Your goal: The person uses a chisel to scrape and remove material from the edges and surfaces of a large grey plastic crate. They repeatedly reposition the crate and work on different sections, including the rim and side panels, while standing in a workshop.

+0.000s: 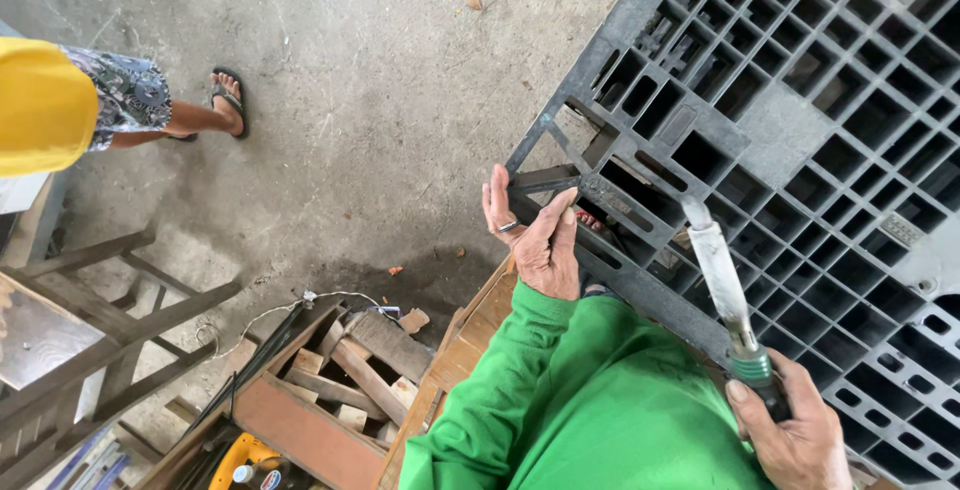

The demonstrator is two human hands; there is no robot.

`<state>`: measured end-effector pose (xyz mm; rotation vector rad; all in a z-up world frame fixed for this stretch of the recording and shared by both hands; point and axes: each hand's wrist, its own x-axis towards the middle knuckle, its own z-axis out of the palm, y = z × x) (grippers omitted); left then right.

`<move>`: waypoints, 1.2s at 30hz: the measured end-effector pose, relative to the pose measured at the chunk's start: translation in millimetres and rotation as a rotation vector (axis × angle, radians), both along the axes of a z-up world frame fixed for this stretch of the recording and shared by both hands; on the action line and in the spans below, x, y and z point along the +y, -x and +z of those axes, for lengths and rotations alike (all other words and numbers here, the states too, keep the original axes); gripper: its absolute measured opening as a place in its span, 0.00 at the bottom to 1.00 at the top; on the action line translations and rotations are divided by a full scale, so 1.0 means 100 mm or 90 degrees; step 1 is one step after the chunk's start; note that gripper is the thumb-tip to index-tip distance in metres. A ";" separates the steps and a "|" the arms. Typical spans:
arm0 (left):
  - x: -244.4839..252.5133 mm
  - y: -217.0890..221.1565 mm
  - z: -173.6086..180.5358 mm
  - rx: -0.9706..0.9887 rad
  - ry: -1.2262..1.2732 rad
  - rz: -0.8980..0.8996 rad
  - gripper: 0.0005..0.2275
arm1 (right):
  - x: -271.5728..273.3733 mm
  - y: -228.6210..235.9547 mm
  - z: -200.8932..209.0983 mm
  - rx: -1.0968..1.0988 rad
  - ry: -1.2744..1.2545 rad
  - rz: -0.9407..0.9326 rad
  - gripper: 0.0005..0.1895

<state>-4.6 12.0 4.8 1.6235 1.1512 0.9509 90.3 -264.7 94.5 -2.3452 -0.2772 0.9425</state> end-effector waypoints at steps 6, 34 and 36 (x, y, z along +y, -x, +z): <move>0.02 0.03 0.03 -0.004 0.012 -0.024 0.10 | 0.12 -0.06 -0.03 0.017 -0.035 -0.025 0.26; -2.68 -2.16 0.48 0.387 -0.300 -0.451 0.30 | -3.13 -0.96 -0.20 -0.067 -0.179 -0.359 0.25; -2.69 -2.16 0.47 0.407 -0.298 -0.446 0.30 | -3.32 -1.06 -0.23 -0.054 -0.205 -0.368 0.25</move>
